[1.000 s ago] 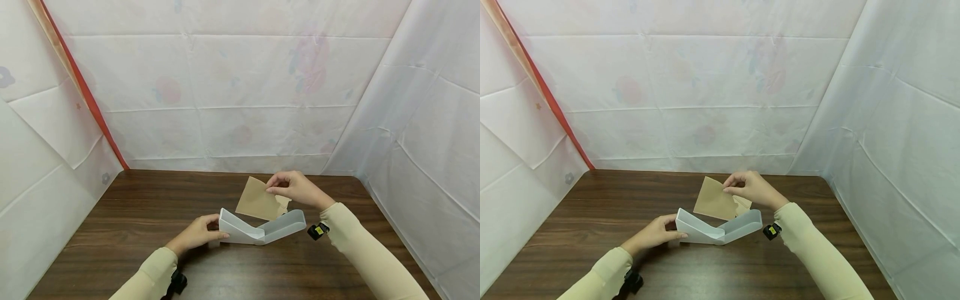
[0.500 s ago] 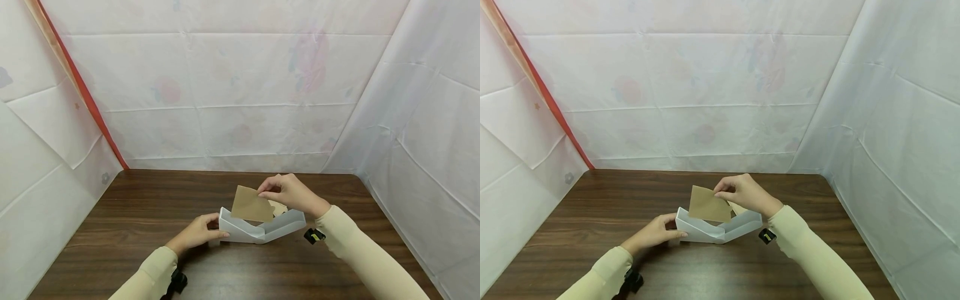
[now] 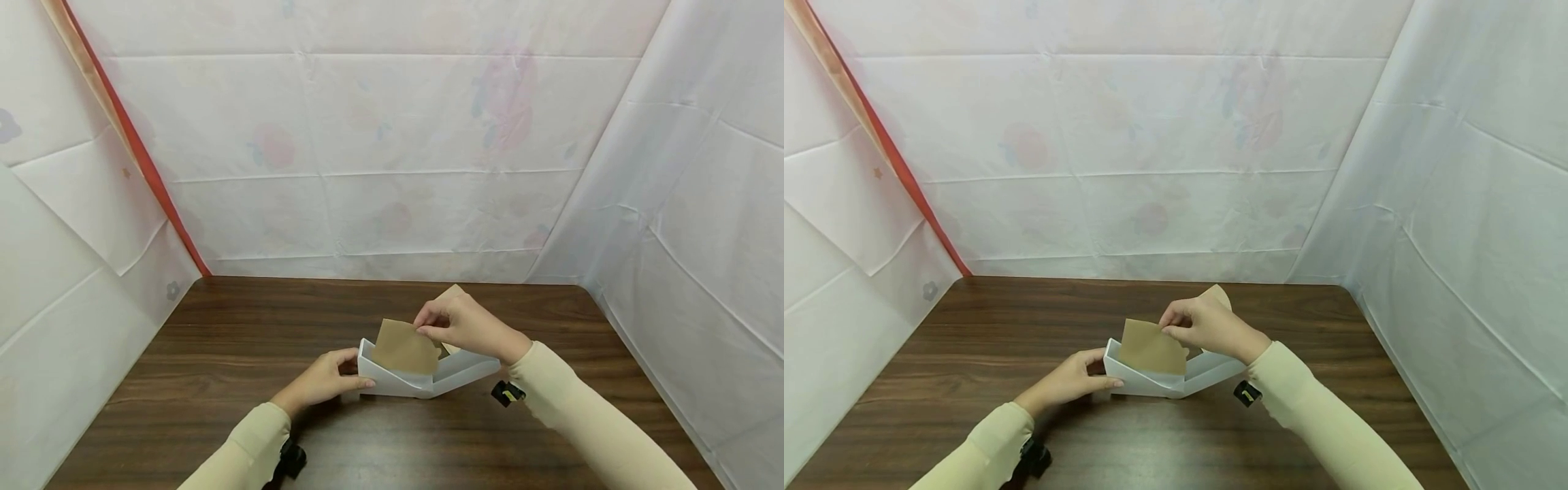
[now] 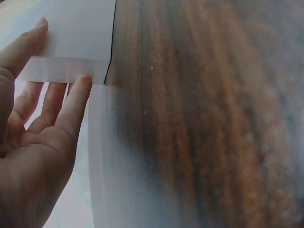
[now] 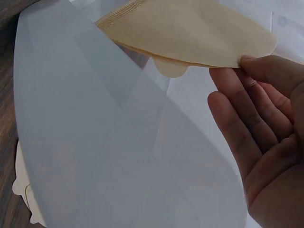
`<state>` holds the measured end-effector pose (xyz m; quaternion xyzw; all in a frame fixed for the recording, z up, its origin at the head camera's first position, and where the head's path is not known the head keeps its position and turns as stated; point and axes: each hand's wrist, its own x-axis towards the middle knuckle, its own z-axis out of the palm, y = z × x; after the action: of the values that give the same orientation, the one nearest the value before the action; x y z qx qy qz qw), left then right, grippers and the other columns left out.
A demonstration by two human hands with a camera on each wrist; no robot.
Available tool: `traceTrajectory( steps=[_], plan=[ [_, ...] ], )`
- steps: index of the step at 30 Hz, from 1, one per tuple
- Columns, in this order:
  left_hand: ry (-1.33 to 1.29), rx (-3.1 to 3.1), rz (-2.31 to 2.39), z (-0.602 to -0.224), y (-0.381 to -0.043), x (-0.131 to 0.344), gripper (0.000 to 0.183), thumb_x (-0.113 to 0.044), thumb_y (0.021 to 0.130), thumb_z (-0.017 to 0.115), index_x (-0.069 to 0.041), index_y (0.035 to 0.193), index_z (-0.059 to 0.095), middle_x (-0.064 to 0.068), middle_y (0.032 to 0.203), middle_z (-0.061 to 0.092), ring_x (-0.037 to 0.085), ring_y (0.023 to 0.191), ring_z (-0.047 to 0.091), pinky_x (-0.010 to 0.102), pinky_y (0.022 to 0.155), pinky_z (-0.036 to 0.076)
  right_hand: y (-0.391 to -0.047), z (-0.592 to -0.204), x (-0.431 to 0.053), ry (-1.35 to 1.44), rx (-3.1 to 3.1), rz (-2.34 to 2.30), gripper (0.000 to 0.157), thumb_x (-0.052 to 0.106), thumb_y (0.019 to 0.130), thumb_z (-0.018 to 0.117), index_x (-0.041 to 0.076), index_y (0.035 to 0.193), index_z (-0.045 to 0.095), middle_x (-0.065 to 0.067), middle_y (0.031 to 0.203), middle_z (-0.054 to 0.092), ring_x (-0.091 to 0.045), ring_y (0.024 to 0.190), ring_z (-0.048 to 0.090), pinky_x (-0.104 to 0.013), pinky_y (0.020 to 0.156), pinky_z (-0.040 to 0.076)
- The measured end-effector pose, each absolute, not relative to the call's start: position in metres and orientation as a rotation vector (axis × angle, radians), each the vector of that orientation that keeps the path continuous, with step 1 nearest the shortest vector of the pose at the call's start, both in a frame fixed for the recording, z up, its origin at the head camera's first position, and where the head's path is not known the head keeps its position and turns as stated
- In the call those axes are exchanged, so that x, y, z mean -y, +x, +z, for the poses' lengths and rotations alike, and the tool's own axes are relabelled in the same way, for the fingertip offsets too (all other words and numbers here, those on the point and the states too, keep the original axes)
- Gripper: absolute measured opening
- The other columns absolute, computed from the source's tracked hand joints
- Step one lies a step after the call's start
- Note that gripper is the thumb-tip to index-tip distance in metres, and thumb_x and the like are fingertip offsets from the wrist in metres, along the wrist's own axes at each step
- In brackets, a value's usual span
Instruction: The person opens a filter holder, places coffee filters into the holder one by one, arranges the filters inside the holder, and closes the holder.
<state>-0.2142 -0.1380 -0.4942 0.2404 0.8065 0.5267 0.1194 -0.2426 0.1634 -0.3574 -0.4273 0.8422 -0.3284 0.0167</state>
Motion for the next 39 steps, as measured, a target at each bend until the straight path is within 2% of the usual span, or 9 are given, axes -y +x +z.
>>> traceTrajectory(
  steps=[5, 13, 17, 20, 36, 39],
  plan=[
    [0.708, -2.352, 1.543, -0.495, -0.214, 0.138, 0.038, -0.026, 0.087, 0.081, -0.014, 0.120, 0.068, -0.003, 0.106, 0.071, 0.017, 0.098, 0.066, 0.030, 0.080, 0.054, -0.241, -0.361, -0.159, -1.326, -2.590, -1.037, 0.007, 0.008, 0.094, 0.073, 0.014, 0.097, 0.073, 0.006, 0.083, 0.069, -0.004, 0.068, 0.060, -0.025, 0.063, 0.053],
    [0.712, -2.342, 1.550, -0.497, -0.214, 0.138, 0.037, -0.025, 0.088, 0.081, -0.013, 0.120, 0.067, -0.002, 0.106, 0.071, 0.018, 0.097, 0.067, 0.030, 0.081, 0.054, -0.239, -0.371, -0.152, -1.286, -2.623, -1.014, 0.007, 0.008, 0.092, 0.074, 0.014, 0.093, 0.072, 0.008, 0.078, 0.068, -0.002, 0.066, 0.059, -0.023, 0.061, 0.052],
    [0.711, -2.331, 1.560, -0.497, -0.214, 0.138, 0.038, -0.025, 0.087, 0.081, -0.013, 0.120, 0.067, -0.002, 0.106, 0.071, 0.018, 0.097, 0.067, 0.030, 0.081, 0.054, -0.239, -0.375, -0.150, -1.303, -2.625, -0.997, 0.002, 0.011, 0.093, 0.074, 0.011, 0.092, 0.072, 0.009, 0.077, 0.067, -0.002, 0.064, 0.058, -0.022, 0.060, 0.052],
    [0.709, -2.325, 1.565, -0.496, -0.214, 0.138, 0.038, -0.025, 0.087, 0.081, -0.013, 0.120, 0.067, -0.002, 0.106, 0.071, 0.018, 0.098, 0.067, 0.030, 0.081, 0.054, -0.239, -0.377, -0.149, -1.315, -2.630, -0.979, 0.005, 0.014, 0.093, 0.074, 0.010, 0.092, 0.072, 0.010, 0.077, 0.066, -0.001, 0.065, 0.058, -0.022, 0.061, 0.051],
    [0.709, -2.313, 1.580, -0.495, -0.214, 0.137, 0.037, -0.024, 0.088, 0.081, -0.013, 0.121, 0.067, -0.001, 0.107, 0.071, 0.018, 0.099, 0.067, 0.030, 0.081, 0.054, -0.239, -0.385, -0.140, -1.283, -2.655, -0.825, 0.004, 0.010, 0.094, 0.073, 0.013, 0.091, 0.072, 0.011, 0.080, 0.067, 0.002, 0.068, 0.058, -0.021, 0.062, 0.051],
    [0.709, -2.308, 1.582, -0.495, -0.214, 0.138, 0.037, -0.023, 0.088, 0.080, -0.012, 0.121, 0.067, 0.000, 0.108, 0.071, 0.019, 0.099, 0.067, 0.030, 0.080, 0.054, -0.239, -0.387, -0.138, -1.286, -2.641, -0.811, 0.004, 0.008, 0.094, 0.072, 0.012, 0.092, 0.072, 0.008, 0.081, 0.069, 0.001, 0.067, 0.059, -0.021, 0.062, 0.051]
  ],
)
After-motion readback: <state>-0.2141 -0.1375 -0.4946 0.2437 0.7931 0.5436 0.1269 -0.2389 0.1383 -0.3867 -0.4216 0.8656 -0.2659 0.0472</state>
